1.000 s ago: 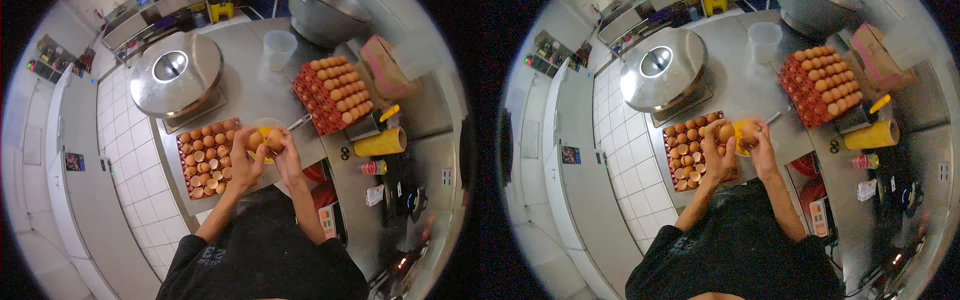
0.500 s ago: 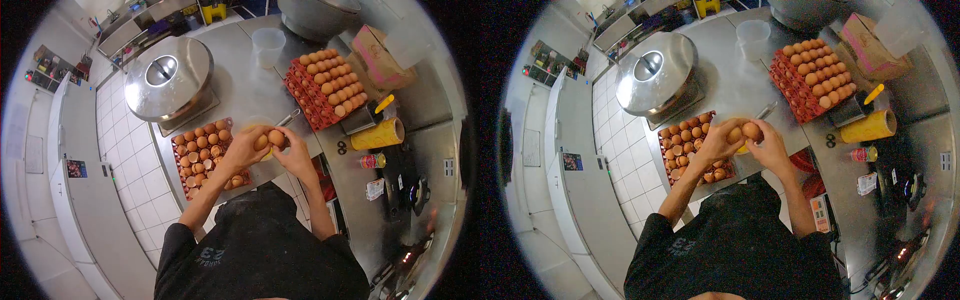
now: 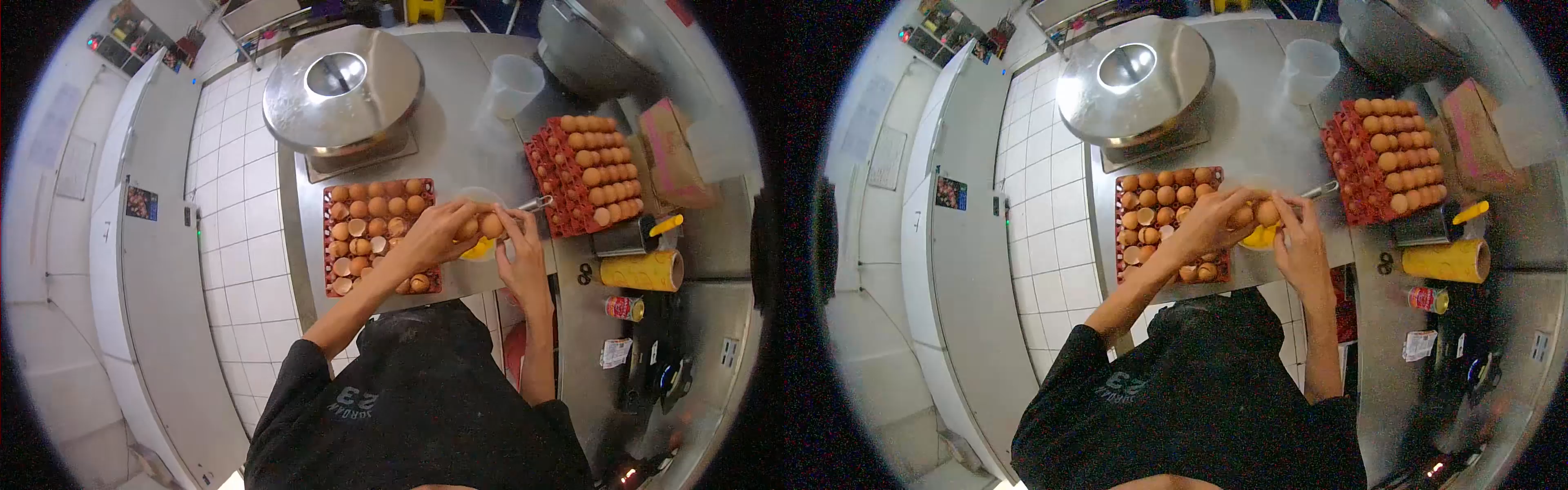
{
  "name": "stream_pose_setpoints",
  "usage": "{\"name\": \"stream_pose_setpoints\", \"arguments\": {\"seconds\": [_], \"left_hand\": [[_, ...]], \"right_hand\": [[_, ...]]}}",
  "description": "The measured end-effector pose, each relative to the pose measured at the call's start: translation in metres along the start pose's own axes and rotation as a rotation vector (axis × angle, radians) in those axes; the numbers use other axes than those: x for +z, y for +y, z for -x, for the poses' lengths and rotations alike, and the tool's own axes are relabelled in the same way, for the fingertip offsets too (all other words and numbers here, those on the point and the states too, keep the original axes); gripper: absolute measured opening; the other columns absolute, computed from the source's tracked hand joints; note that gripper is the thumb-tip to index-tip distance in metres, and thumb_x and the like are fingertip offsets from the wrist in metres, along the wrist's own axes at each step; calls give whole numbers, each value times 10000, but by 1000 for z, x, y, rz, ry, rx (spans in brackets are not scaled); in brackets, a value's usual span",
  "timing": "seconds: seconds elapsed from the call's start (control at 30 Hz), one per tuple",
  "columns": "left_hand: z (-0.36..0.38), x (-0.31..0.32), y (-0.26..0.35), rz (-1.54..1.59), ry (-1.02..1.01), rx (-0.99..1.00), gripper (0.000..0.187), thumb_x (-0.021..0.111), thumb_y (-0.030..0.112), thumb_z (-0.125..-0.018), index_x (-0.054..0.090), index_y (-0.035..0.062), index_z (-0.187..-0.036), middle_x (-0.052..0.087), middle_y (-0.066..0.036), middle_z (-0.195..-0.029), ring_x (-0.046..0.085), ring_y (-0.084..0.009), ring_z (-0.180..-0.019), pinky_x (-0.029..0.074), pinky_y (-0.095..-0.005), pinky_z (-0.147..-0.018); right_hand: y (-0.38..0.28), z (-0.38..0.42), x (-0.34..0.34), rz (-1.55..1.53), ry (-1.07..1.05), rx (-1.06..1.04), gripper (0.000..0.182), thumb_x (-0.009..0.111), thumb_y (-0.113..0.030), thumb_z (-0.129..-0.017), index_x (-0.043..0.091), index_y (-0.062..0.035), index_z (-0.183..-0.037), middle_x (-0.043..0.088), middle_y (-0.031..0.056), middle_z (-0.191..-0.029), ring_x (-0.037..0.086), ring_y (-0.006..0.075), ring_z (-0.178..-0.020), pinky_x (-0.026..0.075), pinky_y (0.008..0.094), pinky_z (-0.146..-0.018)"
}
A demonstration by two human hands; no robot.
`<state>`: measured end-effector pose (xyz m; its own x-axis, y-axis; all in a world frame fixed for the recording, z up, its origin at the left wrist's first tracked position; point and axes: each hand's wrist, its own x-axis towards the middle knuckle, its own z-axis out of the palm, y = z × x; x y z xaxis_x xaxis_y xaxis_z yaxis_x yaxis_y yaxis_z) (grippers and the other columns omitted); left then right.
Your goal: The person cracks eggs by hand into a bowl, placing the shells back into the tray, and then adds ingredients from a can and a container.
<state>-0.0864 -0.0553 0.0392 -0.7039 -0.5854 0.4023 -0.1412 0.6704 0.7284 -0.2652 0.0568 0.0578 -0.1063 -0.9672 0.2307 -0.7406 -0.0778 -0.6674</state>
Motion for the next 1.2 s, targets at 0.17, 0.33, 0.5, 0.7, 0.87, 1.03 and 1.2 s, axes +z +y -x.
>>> {"name": "stream_pose_setpoints", "arguments": {"seconds": [0.17, 0.33, 0.5, 0.7, 0.87, 1.03, 1.2], "left_hand": [[70, -8, -6, 10, 90, -334, 394, 800, 189, -842, 589, 85, -1158, 706, -135, -1076, 694, -341, -993, 547, -417, -845], [131, -31, -34, -126, 208, -471, 388, 781, 232, -868, 607, 88, -1183, 705, -152, -1039, 697, -357, -951, 548, -429, -811], [172, -50, -67, -213, 256, -572, 366, 761, 238, -879, 626, 105, -1192, 734, -131, -1028, 708, -347, -974, 555, -419, -816], [180, -46, -58, -148, 353, -555, 372, 788, 221, -856, 617, 49, -1138, 732, -147, -1050, 712, -341, -991, 552, -406, -838], [181, -19, -68, 144, 398, -630, 390, 673, 240, -970, 509, 29, -1254, 651, -163, -1143, 669, -330, -1000, 519, -408, -884], [139, -25, -63, 209, 439, -653, 452, 677, 172, -961, 482, -25, -1318, 579, -235, -1301, 592, -364, -1204, 467, -412, -1008], [80, -41, -27, 84, 817, -208, 464, 676, 81, -951, 495, -26, -1365, 584, -175, -1325, 571, -301, -1226, 451, -382, -1053]], "right_hand": [[-25, 10, 51, -107, -99, 51, 683, 661, -8, -847, 456, -72, -1496, 505, 217, -1347, 589, 374, -1178, 488, 424, -1013], [-30, 2, 135, -362, -302, 102, 657, 667, -82, -895, 413, -24, -1498, 427, 256, -1488, 517, 424, -1295, 447, 484, -1068], [-7, -28, 198, 26, -255, 29, 636, 582, -164, -962, 339, 15, -1521, 338, 358, -1522, 376, 525, -1384, 313, 554, -1168], [14, -86, 229, 290, -119, 277, 382, 535, -150, -970, 449, 63, -1275, 556, 356, -1248, 565, 534, -1125, 489, 581, -940], [26, -92, 229, 189, -100, 325, 338, 603, -171, -948, 454, 28, -1177, 597, 353, -1066, 623, 505, -977, 519, 581, -829], [-15, -87, 204, -1, 128, 172, 393, 566, -142, -956, 444, 5, -1300, 632, 214, -1095, 652, 362, -943, 541, 469, -760], [-49, -73, 142, -1328, 27, 499, 303, 445, -244, -1030, 492, -66, -1271, 591, 93, -1091, 611, 211, -987, 505, 374, -839]]}}
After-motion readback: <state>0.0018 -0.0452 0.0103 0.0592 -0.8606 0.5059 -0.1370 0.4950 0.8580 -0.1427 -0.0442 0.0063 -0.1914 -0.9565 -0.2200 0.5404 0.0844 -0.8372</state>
